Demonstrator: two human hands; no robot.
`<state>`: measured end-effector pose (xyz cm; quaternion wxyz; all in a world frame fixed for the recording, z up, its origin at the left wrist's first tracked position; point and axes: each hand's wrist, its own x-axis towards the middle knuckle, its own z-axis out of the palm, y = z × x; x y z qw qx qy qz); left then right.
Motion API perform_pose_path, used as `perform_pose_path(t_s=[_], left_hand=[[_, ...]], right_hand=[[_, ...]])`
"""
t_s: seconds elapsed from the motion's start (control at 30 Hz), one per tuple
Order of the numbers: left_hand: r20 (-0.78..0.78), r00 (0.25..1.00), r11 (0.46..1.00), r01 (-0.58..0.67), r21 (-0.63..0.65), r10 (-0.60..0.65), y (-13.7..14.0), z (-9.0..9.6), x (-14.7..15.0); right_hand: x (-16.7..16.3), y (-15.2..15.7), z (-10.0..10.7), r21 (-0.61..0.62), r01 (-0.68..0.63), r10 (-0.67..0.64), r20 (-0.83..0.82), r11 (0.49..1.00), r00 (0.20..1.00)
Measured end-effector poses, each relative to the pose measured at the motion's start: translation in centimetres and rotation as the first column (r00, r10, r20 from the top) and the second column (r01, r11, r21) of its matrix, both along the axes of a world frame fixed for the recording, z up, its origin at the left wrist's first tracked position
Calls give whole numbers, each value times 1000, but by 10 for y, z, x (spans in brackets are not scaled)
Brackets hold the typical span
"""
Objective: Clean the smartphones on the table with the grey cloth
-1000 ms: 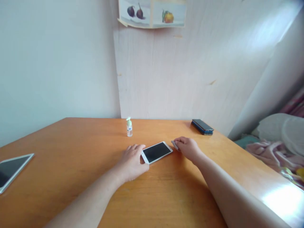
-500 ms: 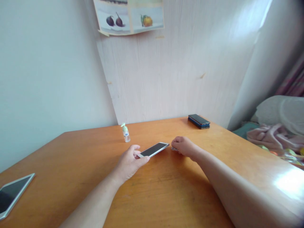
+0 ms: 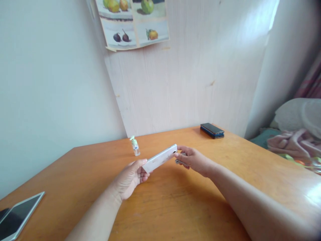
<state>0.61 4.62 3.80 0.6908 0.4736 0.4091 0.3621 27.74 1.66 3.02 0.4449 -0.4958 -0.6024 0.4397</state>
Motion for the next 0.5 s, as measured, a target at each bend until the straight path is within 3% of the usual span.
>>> perform_pose_path(t_s=[0.2, 0.5], left_hand=[[102, 995, 991, 13, -134, 1, -4, 3, 3], [152, 988, 994, 14, -107, 2, -4, 5, 1]], right_hand=[[-12, -2, 4, 95, 30, -19, -115, 995, 993], [-17, -2, 0, 207, 53, -25, -134, 977, 991]])
